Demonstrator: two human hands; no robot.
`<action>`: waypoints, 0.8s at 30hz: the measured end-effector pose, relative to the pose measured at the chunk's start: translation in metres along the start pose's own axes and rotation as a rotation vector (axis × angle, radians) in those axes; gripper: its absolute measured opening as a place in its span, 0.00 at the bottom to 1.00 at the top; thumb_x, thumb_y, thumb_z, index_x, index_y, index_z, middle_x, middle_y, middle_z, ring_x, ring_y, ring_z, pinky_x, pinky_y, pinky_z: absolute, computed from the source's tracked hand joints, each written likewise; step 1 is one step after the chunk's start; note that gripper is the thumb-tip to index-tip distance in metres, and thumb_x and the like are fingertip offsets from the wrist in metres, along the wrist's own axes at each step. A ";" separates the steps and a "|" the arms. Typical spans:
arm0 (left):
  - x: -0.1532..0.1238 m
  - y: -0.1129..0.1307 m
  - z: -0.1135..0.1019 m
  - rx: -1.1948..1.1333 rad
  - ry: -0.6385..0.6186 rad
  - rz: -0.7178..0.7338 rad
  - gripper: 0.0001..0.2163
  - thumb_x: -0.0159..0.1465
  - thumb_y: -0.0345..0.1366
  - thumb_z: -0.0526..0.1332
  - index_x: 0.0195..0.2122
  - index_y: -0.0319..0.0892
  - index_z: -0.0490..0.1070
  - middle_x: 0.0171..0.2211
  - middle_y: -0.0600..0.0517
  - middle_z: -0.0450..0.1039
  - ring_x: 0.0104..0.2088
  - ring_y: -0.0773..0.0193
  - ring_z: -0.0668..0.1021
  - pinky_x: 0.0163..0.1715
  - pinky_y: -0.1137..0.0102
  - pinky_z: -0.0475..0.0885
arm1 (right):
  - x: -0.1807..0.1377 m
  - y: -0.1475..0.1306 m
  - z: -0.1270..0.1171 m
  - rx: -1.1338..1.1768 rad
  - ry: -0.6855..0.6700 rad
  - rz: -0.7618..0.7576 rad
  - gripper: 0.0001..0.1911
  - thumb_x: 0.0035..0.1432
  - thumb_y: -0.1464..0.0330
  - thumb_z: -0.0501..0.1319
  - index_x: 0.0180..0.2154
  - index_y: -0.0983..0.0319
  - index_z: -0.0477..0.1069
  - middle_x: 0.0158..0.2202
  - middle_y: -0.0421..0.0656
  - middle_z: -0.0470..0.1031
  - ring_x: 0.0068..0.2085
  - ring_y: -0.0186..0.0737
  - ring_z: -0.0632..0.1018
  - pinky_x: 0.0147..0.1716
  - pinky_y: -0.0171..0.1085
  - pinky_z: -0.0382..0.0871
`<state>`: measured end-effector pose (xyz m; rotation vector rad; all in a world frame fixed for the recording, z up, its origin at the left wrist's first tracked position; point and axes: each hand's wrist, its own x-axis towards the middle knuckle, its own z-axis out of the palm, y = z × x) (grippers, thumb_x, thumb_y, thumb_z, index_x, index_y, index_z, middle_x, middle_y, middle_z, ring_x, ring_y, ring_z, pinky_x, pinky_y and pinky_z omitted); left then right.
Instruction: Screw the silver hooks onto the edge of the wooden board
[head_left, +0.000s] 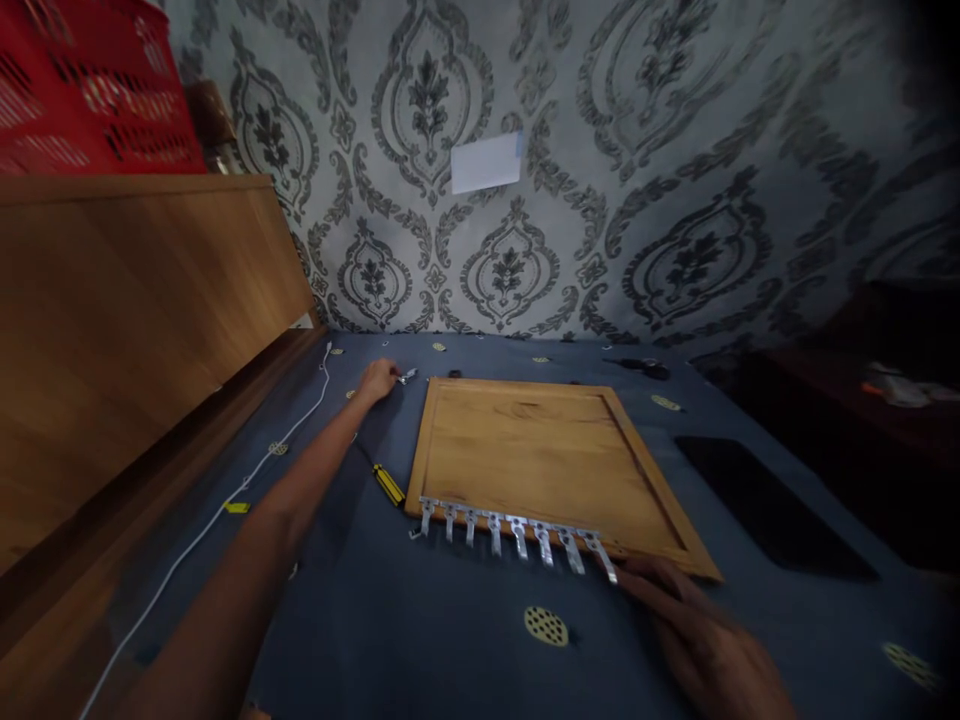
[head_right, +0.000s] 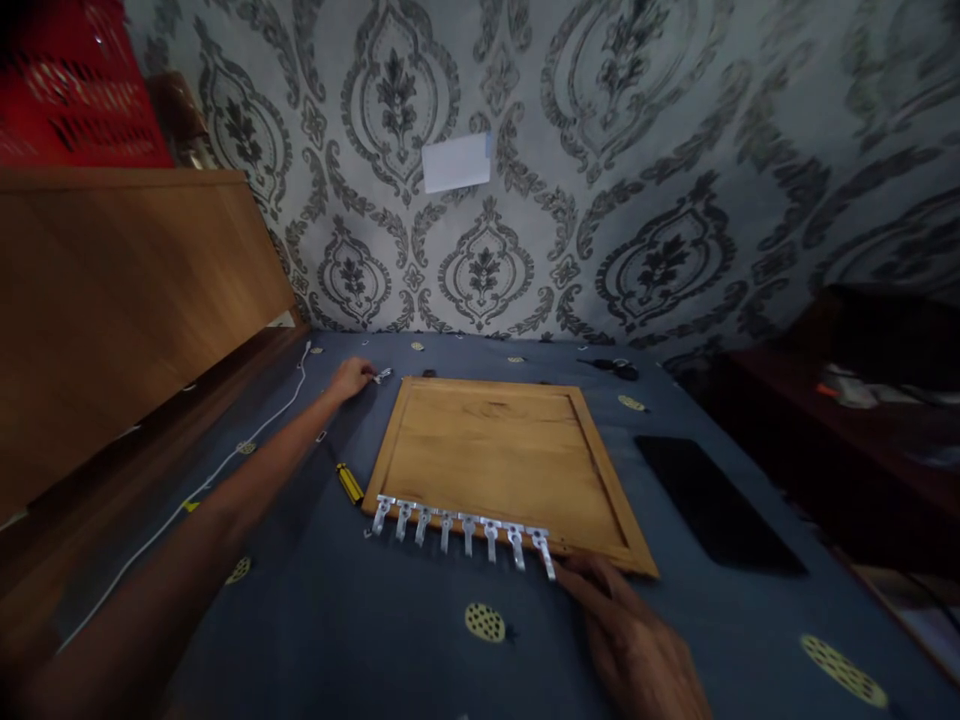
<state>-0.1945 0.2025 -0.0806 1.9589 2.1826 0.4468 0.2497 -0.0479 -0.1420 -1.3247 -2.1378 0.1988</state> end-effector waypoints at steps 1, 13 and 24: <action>0.000 -0.002 0.000 0.005 0.005 0.001 0.17 0.69 0.42 0.61 0.55 0.40 0.70 0.54 0.44 0.73 0.50 0.56 0.78 0.50 0.55 0.77 | -0.002 0.002 0.002 -0.003 0.005 0.004 0.22 0.61 0.70 0.51 0.44 0.53 0.83 0.46 0.47 0.83 0.42 0.45 0.85 0.36 0.38 0.82; -0.032 0.016 0.008 0.112 0.009 0.230 0.16 0.69 0.41 0.61 0.54 0.39 0.71 0.54 0.44 0.73 0.51 0.56 0.77 0.51 0.55 0.76 | 0.001 -0.002 0.000 -0.014 -0.024 0.009 0.20 0.62 0.69 0.51 0.42 0.52 0.83 0.46 0.45 0.83 0.41 0.43 0.85 0.35 0.36 0.81; -0.037 0.030 -0.003 0.332 -0.108 0.174 0.16 0.69 0.41 0.62 0.54 0.39 0.71 0.53 0.44 0.73 0.51 0.56 0.77 0.50 0.55 0.76 | 0.010 -0.033 -0.016 -0.025 -0.060 0.018 0.25 0.60 0.80 0.51 0.48 0.57 0.81 0.42 0.45 0.81 0.39 0.40 0.83 0.36 0.36 0.79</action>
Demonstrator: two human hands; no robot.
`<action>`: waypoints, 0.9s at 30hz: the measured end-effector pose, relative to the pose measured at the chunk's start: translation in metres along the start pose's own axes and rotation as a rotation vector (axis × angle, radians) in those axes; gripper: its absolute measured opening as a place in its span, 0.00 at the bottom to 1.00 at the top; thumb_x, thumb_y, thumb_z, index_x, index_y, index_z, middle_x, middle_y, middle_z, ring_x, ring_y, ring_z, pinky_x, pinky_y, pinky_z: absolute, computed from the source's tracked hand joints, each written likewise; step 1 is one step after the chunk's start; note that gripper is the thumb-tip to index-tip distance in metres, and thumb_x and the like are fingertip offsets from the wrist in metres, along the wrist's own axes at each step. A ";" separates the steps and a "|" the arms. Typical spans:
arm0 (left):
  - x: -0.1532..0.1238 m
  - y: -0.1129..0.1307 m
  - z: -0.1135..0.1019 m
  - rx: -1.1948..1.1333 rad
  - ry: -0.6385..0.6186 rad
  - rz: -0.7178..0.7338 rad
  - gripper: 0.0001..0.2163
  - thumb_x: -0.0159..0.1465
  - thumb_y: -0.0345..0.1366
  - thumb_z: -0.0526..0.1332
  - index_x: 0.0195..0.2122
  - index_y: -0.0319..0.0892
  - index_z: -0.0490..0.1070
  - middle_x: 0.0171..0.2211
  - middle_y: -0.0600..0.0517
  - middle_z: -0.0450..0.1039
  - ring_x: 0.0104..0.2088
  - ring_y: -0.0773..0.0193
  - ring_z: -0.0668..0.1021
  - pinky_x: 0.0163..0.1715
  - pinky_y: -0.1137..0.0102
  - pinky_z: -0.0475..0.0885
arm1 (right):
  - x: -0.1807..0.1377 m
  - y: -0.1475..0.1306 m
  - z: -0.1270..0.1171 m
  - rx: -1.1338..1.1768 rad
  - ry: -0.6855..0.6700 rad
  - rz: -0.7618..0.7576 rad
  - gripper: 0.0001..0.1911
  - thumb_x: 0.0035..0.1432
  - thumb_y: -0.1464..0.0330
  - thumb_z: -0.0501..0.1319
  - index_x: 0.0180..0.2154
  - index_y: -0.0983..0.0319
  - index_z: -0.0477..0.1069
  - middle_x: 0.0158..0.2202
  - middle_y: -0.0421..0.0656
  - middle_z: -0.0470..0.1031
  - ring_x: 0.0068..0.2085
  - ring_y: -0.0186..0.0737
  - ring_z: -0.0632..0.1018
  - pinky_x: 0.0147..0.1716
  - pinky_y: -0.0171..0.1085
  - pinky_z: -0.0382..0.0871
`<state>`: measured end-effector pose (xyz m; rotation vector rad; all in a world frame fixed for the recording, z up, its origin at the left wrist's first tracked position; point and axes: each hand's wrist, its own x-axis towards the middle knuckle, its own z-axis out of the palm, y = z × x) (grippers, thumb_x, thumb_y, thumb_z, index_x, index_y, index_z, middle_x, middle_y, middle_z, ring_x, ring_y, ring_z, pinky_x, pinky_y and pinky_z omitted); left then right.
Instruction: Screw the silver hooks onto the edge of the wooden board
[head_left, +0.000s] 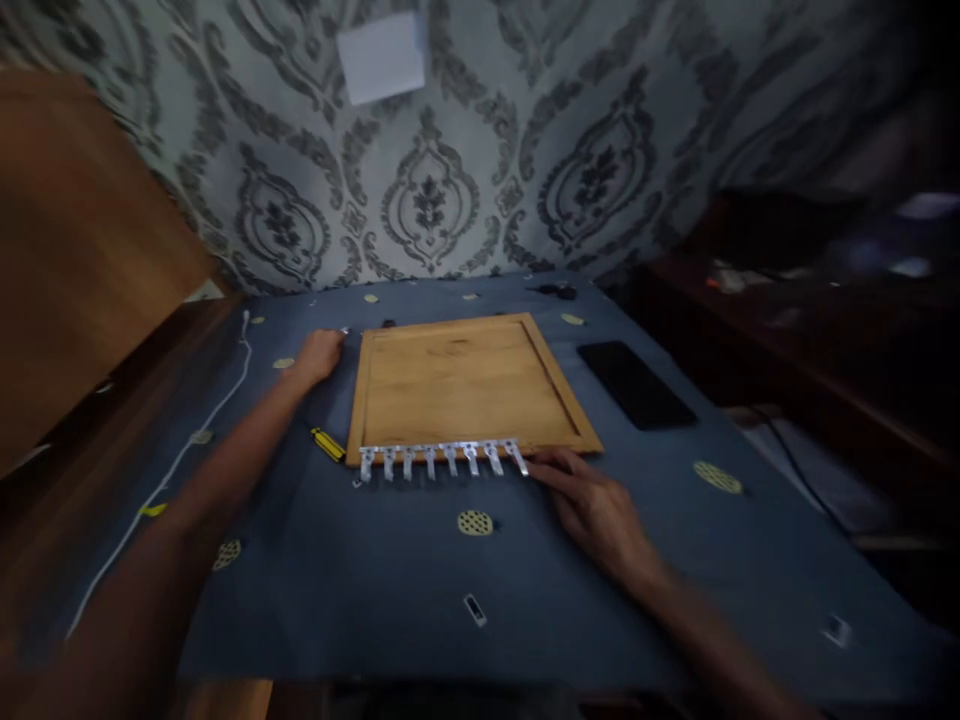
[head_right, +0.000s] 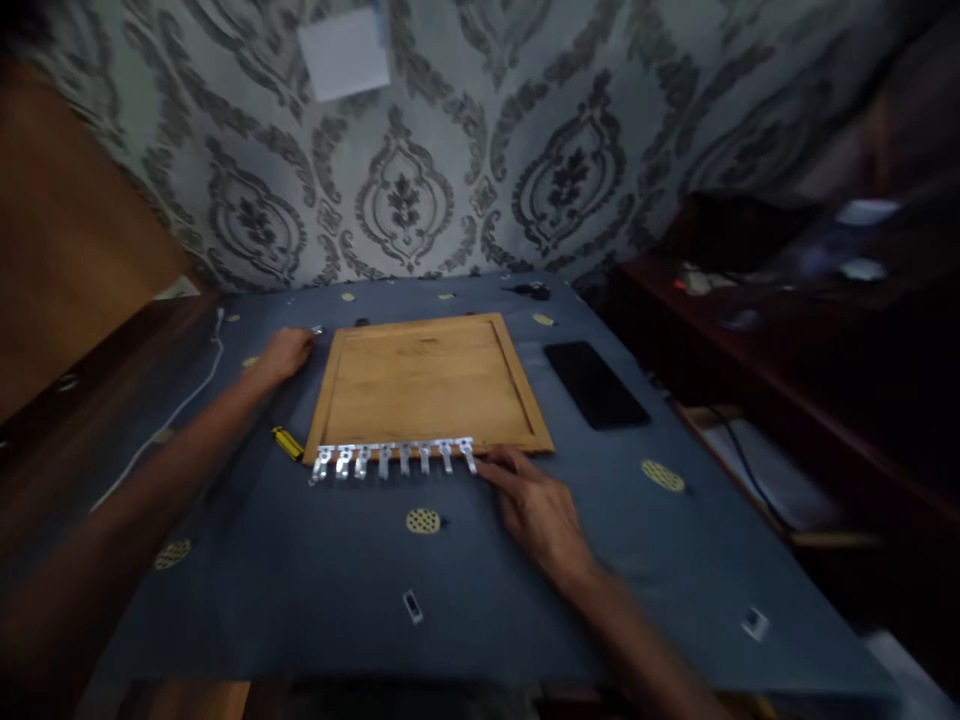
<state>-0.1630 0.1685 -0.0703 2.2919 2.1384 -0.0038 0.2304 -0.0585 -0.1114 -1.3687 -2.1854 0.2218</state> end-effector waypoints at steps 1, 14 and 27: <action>0.002 0.001 -0.001 0.021 -0.011 -0.006 0.16 0.69 0.41 0.62 0.54 0.39 0.71 0.53 0.44 0.73 0.51 0.56 0.77 0.51 0.55 0.76 | 0.000 -0.001 0.000 -0.001 -0.003 0.000 0.25 0.59 0.80 0.52 0.48 0.56 0.81 0.41 0.45 0.81 0.39 0.39 0.83 0.35 0.35 0.79; -0.004 0.034 -0.043 0.120 -0.056 -0.014 0.11 0.66 0.29 0.53 0.42 0.35 0.75 0.41 0.42 0.78 0.49 0.50 0.76 0.53 0.58 0.69 | -0.004 -0.004 0.001 0.003 0.010 0.027 0.22 0.62 0.81 0.54 0.48 0.58 0.79 0.42 0.43 0.79 0.36 0.35 0.81 0.32 0.31 0.74; -0.075 0.210 -0.049 -0.755 -0.792 0.711 0.07 0.63 0.35 0.60 0.35 0.39 0.75 0.32 0.53 0.77 0.33 0.69 0.77 0.34 0.75 0.70 | -0.004 -0.008 -0.005 0.020 -0.022 0.046 0.27 0.58 0.84 0.55 0.53 0.56 0.77 0.43 0.43 0.79 0.40 0.36 0.80 0.35 0.32 0.75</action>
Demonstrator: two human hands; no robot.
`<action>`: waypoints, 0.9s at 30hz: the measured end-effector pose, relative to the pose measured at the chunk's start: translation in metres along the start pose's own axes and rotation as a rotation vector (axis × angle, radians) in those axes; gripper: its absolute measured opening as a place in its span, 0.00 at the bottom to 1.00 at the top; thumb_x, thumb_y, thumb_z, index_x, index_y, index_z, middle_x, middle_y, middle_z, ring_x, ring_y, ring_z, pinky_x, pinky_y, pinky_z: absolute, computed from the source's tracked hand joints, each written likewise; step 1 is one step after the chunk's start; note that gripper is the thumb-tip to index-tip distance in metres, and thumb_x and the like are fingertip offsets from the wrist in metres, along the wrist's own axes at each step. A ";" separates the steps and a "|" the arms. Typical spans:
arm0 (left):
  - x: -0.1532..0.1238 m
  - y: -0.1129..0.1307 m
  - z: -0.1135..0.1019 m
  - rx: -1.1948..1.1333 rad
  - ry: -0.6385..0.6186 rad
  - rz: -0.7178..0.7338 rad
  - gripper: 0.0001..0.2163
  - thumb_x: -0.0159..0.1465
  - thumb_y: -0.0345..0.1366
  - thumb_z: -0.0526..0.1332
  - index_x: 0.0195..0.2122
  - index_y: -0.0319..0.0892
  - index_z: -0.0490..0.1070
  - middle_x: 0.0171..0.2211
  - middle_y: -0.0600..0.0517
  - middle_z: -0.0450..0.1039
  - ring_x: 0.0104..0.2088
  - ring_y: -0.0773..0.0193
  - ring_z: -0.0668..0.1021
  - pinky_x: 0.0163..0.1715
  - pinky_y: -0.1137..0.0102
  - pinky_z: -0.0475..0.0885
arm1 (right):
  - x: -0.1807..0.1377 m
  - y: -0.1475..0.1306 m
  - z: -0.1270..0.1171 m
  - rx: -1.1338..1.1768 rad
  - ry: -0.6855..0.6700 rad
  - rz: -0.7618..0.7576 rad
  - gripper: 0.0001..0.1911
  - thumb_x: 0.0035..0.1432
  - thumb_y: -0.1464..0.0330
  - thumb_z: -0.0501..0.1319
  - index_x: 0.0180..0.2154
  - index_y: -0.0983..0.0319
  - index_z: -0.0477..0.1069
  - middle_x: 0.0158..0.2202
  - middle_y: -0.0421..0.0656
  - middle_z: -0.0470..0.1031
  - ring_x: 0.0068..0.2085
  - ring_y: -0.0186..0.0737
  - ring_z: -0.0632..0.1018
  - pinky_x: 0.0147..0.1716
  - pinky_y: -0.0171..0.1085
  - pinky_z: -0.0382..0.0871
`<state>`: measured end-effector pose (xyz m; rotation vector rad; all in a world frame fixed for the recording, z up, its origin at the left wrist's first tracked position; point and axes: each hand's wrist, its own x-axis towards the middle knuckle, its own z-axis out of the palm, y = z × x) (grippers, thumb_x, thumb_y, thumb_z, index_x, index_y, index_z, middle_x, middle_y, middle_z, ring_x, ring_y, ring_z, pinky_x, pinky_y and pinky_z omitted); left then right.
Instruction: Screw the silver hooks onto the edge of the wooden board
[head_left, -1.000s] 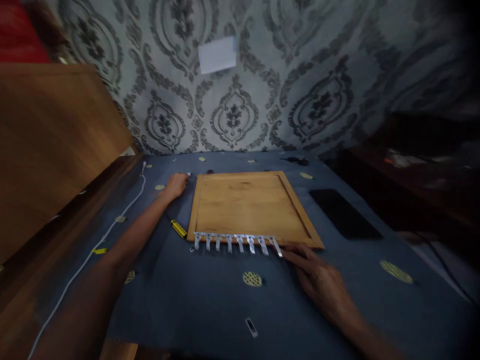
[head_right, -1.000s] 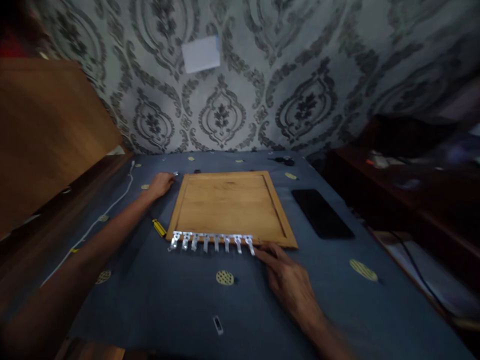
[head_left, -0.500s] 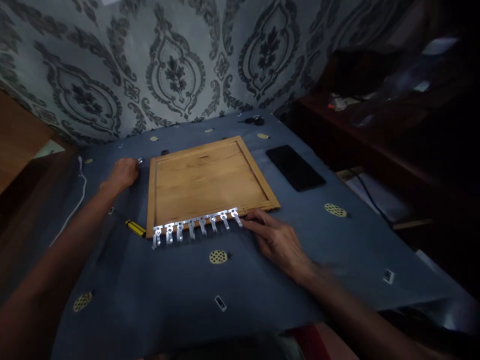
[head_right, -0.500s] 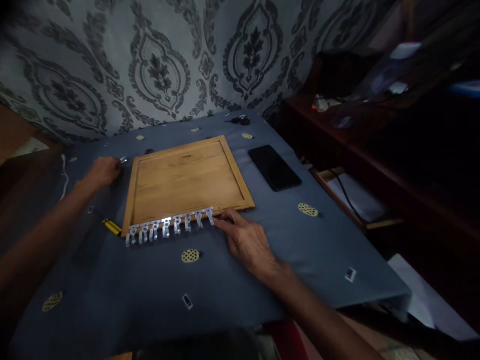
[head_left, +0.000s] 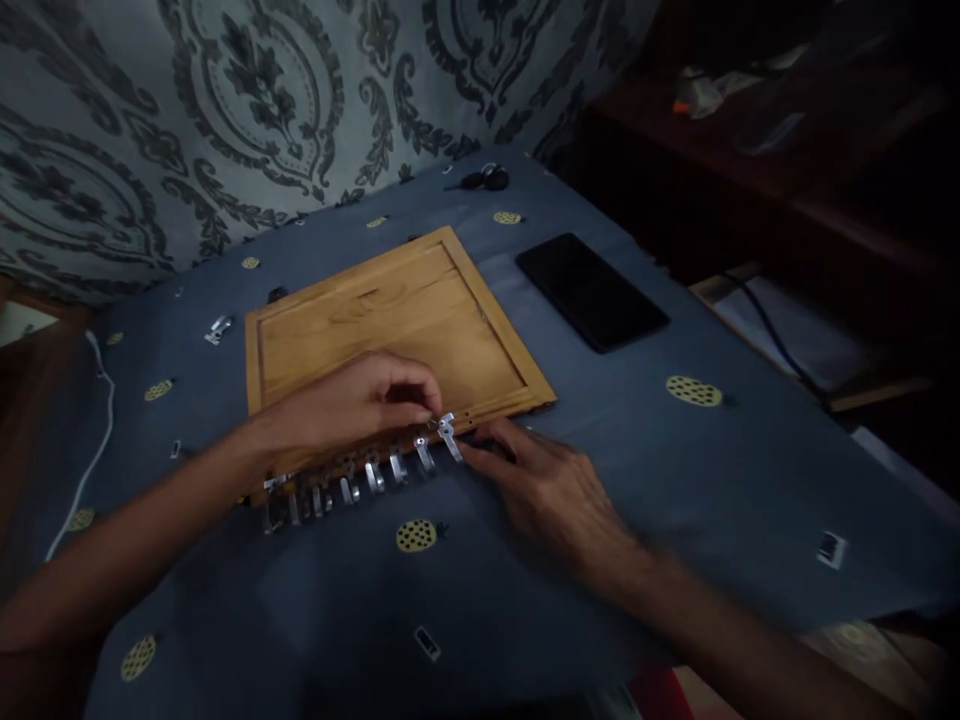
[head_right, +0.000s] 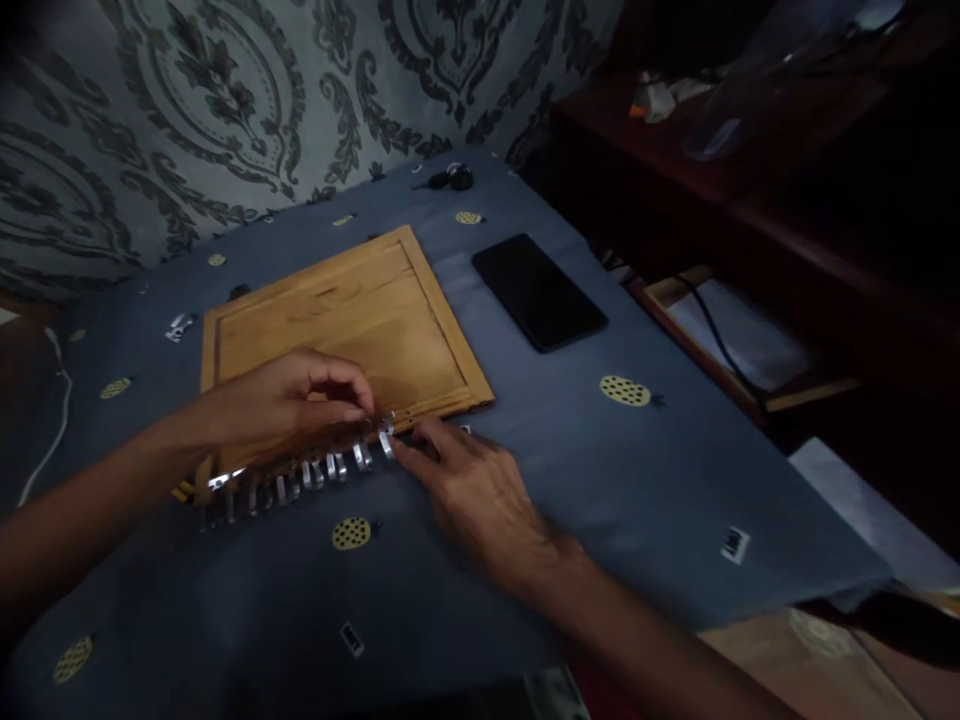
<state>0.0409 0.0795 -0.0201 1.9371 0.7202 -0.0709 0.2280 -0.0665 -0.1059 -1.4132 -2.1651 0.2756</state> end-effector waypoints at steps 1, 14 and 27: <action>0.004 0.003 0.003 -0.018 -0.037 -0.010 0.07 0.63 0.35 0.60 0.35 0.39 0.75 0.32 0.53 0.77 0.33 0.69 0.76 0.33 0.75 0.70 | 0.000 0.000 0.000 -0.006 -0.008 0.005 0.27 0.58 0.84 0.55 0.53 0.56 0.76 0.43 0.43 0.79 0.39 0.36 0.80 0.34 0.32 0.75; 0.021 0.006 0.014 0.084 -0.118 -0.089 0.04 0.61 0.30 0.58 0.32 0.38 0.73 0.27 0.55 0.72 0.29 0.70 0.72 0.29 0.76 0.66 | 0.000 -0.001 -0.001 -0.013 -0.002 0.009 0.26 0.57 0.83 0.57 0.53 0.58 0.74 0.40 0.42 0.77 0.37 0.36 0.78 0.31 0.32 0.70; 0.020 0.005 0.015 0.105 -0.090 -0.119 0.05 0.61 0.31 0.59 0.32 0.38 0.73 0.26 0.55 0.73 0.27 0.71 0.72 0.28 0.76 0.65 | 0.000 -0.001 -0.001 -0.001 -0.012 -0.001 0.26 0.57 0.83 0.56 0.54 0.59 0.73 0.41 0.43 0.77 0.37 0.36 0.78 0.31 0.32 0.71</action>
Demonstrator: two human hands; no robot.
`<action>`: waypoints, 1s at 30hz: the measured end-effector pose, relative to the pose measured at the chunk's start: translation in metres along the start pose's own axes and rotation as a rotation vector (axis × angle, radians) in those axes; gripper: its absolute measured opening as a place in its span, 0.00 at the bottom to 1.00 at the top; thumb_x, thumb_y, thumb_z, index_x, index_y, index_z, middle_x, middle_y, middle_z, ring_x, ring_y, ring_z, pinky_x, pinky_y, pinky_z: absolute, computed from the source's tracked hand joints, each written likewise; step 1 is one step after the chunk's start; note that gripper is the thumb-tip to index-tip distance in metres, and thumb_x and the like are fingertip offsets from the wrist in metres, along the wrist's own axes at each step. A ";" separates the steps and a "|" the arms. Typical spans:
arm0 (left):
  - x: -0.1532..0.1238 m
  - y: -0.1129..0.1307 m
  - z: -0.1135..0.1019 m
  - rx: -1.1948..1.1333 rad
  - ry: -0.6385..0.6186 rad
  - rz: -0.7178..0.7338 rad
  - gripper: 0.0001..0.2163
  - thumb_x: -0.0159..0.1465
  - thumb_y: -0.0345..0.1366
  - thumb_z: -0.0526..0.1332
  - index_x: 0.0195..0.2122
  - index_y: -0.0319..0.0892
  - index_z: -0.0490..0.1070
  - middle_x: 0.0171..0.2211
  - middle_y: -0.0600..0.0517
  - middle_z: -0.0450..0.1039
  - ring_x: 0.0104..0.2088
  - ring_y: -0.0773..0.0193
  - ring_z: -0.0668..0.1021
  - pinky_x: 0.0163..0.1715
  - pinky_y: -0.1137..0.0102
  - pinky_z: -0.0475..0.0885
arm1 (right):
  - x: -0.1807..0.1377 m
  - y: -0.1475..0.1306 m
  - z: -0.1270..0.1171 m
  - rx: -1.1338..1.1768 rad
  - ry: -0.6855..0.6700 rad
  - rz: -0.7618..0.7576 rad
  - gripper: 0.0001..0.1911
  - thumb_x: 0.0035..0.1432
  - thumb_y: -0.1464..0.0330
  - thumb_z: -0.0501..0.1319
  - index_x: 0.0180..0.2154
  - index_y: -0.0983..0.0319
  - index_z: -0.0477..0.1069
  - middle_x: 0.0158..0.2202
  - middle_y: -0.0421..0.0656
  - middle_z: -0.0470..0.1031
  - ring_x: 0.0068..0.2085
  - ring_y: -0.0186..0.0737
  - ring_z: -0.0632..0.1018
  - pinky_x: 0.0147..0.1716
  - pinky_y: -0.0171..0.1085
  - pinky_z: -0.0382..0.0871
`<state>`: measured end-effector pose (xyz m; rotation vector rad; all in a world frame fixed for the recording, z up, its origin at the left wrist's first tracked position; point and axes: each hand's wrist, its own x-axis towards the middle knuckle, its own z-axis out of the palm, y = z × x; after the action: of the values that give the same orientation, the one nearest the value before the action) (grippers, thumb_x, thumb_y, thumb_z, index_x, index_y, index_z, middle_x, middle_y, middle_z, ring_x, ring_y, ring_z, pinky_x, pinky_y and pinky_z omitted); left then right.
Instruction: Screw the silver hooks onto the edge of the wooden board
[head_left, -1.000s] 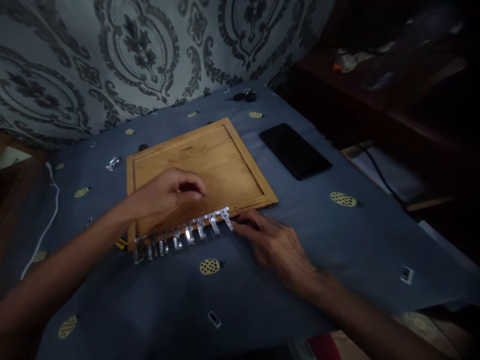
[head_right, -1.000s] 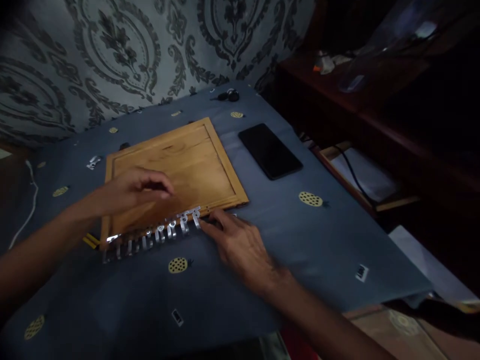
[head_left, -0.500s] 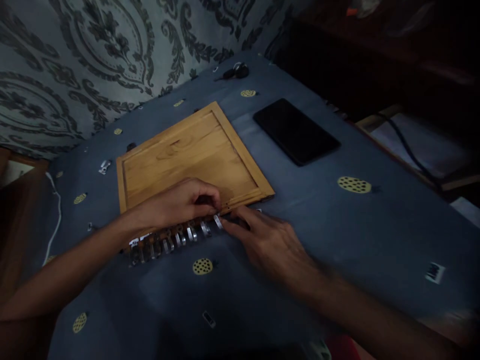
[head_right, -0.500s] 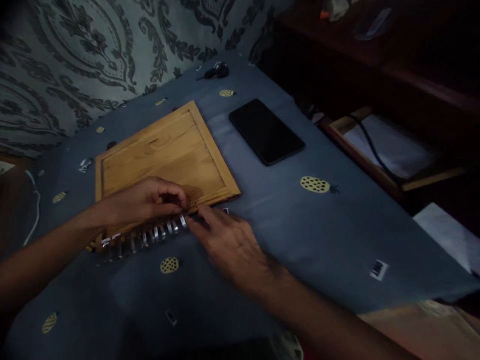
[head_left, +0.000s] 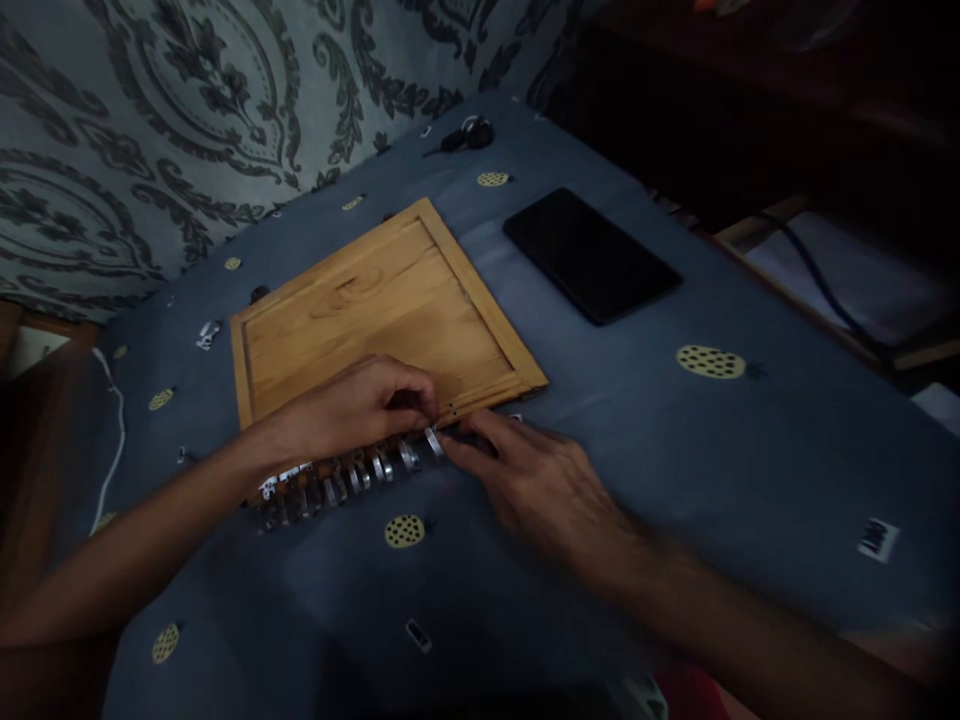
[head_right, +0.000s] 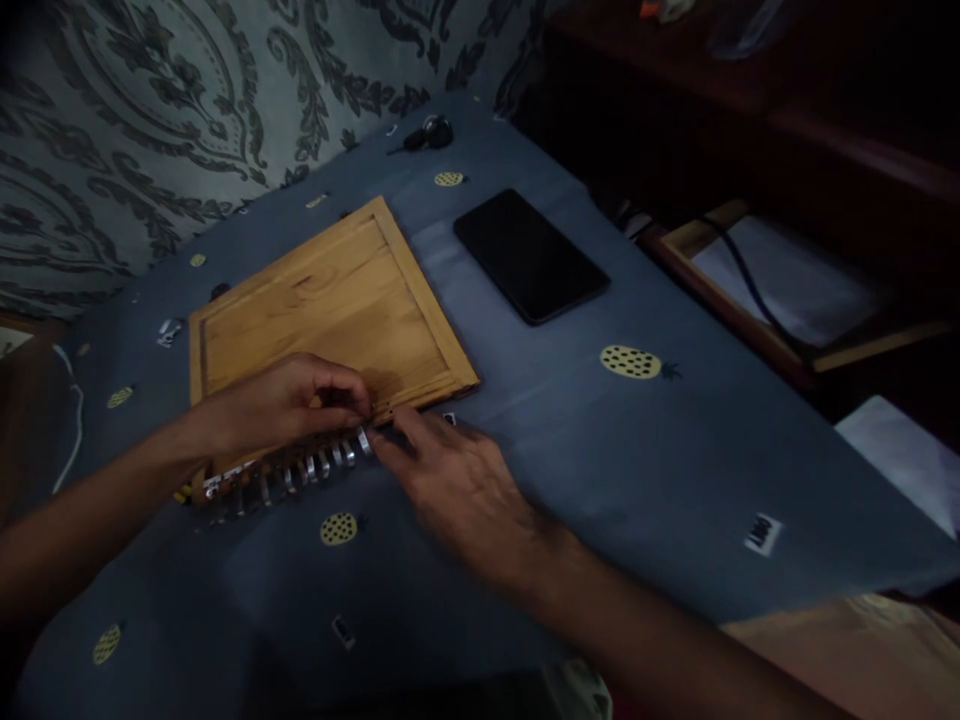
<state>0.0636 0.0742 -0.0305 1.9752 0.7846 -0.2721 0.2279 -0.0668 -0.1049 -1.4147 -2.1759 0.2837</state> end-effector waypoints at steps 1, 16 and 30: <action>0.000 0.000 0.001 -0.003 0.001 -0.006 0.05 0.61 0.31 0.59 0.32 0.38 0.73 0.26 0.54 0.73 0.27 0.71 0.72 0.28 0.76 0.65 | 0.000 0.000 0.000 -0.004 0.006 -0.001 0.26 0.58 0.83 0.56 0.54 0.59 0.74 0.41 0.43 0.77 0.37 0.36 0.78 0.31 0.32 0.71; 0.004 -0.007 0.004 -0.187 0.015 -0.063 0.07 0.57 0.36 0.63 0.27 0.39 0.68 0.21 0.58 0.67 0.23 0.73 0.68 0.24 0.78 0.63 | 0.000 0.000 0.000 -0.003 -0.019 0.014 0.27 0.58 0.84 0.56 0.54 0.58 0.75 0.43 0.44 0.77 0.39 0.38 0.79 0.32 0.33 0.73; 0.000 -0.011 0.002 -0.339 0.000 -0.118 0.10 0.58 0.36 0.65 0.24 0.38 0.68 0.18 0.58 0.68 0.19 0.75 0.68 0.19 0.79 0.63 | 0.000 0.001 0.002 -0.017 -0.014 0.011 0.27 0.57 0.83 0.57 0.54 0.57 0.75 0.44 0.44 0.79 0.40 0.37 0.80 0.32 0.32 0.73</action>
<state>0.0572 0.0761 -0.0389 1.6141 0.8860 -0.1936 0.2276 -0.0667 -0.1068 -1.4389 -2.1868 0.2806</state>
